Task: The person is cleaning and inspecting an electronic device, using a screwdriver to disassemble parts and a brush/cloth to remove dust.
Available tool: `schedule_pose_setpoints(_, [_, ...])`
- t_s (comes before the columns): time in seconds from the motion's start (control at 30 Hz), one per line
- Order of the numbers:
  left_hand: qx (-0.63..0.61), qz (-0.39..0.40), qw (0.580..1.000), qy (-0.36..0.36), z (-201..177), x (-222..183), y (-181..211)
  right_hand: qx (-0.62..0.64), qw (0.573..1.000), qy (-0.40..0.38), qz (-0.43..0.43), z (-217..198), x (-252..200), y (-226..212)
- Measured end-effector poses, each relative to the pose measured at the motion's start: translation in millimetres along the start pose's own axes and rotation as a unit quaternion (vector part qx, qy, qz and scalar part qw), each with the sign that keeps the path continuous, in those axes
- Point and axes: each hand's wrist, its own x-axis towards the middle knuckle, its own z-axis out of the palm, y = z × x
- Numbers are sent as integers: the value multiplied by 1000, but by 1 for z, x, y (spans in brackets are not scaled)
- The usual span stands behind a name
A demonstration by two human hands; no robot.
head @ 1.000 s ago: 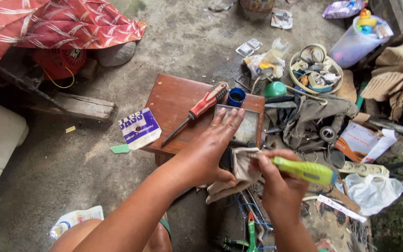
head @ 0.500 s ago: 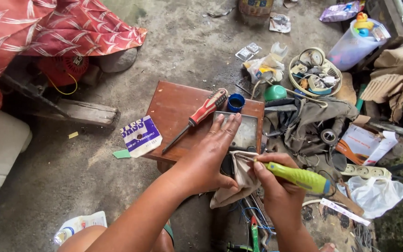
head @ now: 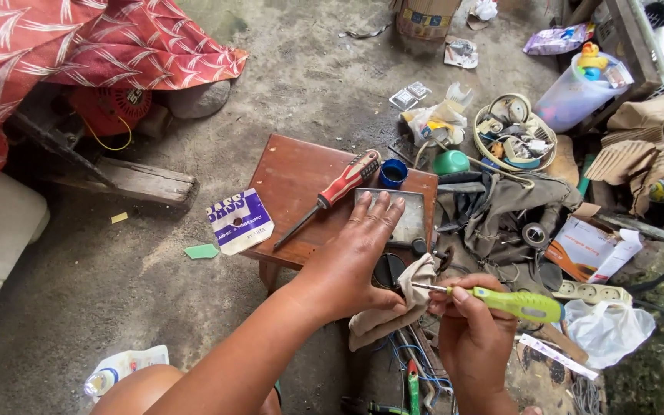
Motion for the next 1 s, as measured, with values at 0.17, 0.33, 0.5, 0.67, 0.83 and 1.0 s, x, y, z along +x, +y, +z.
schedule_pose_setpoints(0.17, [108, -7, 993, 43, 5, -2, 8, -20, 999, 5, -30, 0, -3, -7])
schedule_pose_setpoints(0.33, [159, -23, 987, 28, -7, 3, 7, 27, 998, -20, -52, -4, -1, -13])
schedule_pose_setpoints(0.5, [110, 33, 993, -39, -22, 1, -1, 80, 996, 11, -44, -10, 4, -17])
schedule_pose_setpoints(0.67, [116, 23, 992, -51, -12, 3, 3, 112, 992, 21, -45, -19, 10, -21])
schedule_pose_setpoints(0.83, [145, 17, 989, 23, 2, 0, 14, 120, 991, 28, -52, -25, 11, -26])
schedule_pose_setpoints(1.0, [16, 122, 981, 148, -8, -7, 50, 40, 995, 15, -92, -23, 4, -30])
